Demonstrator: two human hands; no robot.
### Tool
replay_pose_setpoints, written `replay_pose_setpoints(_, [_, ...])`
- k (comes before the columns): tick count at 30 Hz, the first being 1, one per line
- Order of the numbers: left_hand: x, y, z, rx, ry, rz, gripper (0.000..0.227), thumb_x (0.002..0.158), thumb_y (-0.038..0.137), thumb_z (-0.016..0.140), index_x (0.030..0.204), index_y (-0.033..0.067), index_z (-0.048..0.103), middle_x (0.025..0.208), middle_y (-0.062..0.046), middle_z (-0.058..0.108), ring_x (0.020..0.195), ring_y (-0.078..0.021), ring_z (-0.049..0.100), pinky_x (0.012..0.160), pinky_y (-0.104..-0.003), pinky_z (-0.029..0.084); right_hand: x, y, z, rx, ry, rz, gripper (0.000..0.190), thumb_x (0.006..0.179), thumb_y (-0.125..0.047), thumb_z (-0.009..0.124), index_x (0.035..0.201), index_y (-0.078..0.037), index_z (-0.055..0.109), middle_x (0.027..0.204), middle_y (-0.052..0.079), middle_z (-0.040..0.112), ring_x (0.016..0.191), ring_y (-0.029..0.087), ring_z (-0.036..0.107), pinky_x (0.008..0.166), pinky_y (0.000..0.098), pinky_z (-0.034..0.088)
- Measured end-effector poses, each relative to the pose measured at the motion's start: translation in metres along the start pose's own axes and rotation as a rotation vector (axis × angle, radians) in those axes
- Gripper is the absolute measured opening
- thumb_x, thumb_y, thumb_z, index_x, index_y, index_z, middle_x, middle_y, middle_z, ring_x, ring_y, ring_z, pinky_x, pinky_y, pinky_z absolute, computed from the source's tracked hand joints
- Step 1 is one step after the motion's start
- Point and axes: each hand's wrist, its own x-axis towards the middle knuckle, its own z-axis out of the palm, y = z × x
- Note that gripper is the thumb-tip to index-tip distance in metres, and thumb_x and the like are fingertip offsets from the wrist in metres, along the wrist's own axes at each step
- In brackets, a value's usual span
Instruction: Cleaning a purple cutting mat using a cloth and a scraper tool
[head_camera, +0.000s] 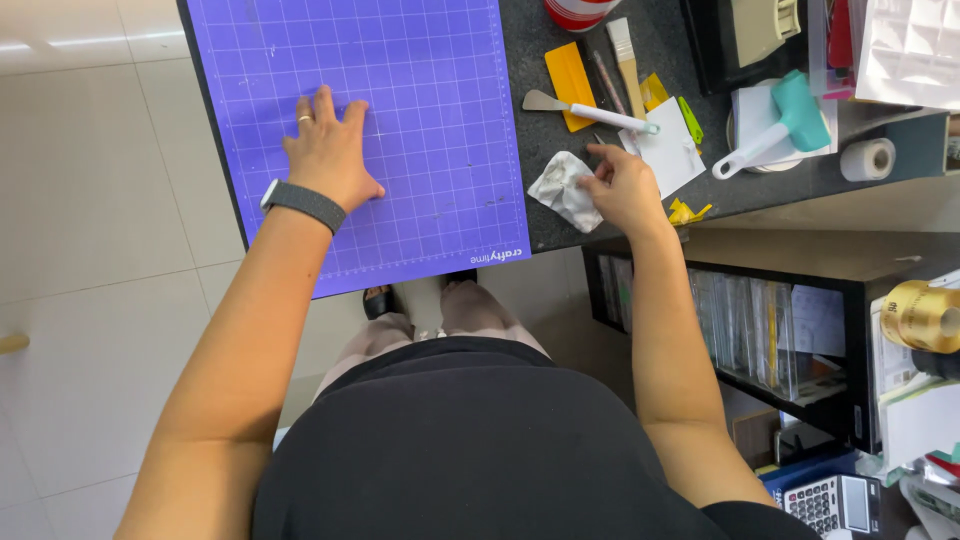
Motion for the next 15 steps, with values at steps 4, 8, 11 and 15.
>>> replay_pose_setpoints(4, [0.006, -0.005, 0.005, 0.073, 0.015, 0.006, 0.115, 0.054, 0.045, 0.102, 0.149, 0.0198, 0.042, 0.156, -0.021, 0.025, 0.145, -0.0496, 0.027, 0.094, -0.07, 0.05, -0.005, -0.004, 0.001, -0.05, 0.01, 0.025, 0.002, 0.089, -0.015, 0.076, 0.088, -0.014, 0.078, 0.082, 0.002, 0.073, 0.078, 0.017, 0.065, 0.071, 0.035, 0.052])
replay_pose_setpoints(8, [0.006, -0.006, 0.006, 0.076, 0.006, 0.006, 0.113, 0.055, 0.046, 0.101, 0.148, 0.0215, 0.041, 0.159, -0.021, 0.023, 0.146, -0.0496, 0.025, 0.095, -0.071, 0.048, -0.019, -0.015, -0.012, 0.078, -0.018, 0.09, 0.011, 0.096, -0.017, 0.064, 0.106, -0.013, 0.068, 0.096, 0.004, 0.072, 0.092, 0.02, 0.065, 0.082, 0.036, 0.05])
replay_pose_setpoints(11, [0.006, -0.008, 0.005, 0.07, 0.014, 0.005, 0.112, 0.055, 0.046, 0.101, 0.148, 0.0216, 0.042, 0.159, -0.02, 0.023, 0.146, -0.0487, 0.024, 0.095, -0.072, 0.047, -0.021, -0.016, -0.007, 0.267, -0.103, 0.197, 0.034, 0.1, -0.026, 0.062, 0.13, -0.009, 0.06, 0.088, 0.001, 0.059, 0.089, 0.015, 0.062, 0.076, 0.0324, 0.055])
replay_pose_setpoints(15, [0.003, -0.007, 0.001, 0.058, -0.018, 0.006, 0.11, 0.06, 0.045, 0.099, 0.148, 0.0186, 0.04, 0.16, -0.021, 0.022, 0.147, -0.0493, 0.024, 0.098, -0.072, 0.045, -0.02, -0.011, 0.011, 0.63, -0.157, 0.277, 0.062, 0.082, -0.014, 0.084, 0.137, 0.0, 0.057, 0.07, -0.005, 0.062, 0.075, 0.012, 0.07, 0.066, 0.0287, 0.064])
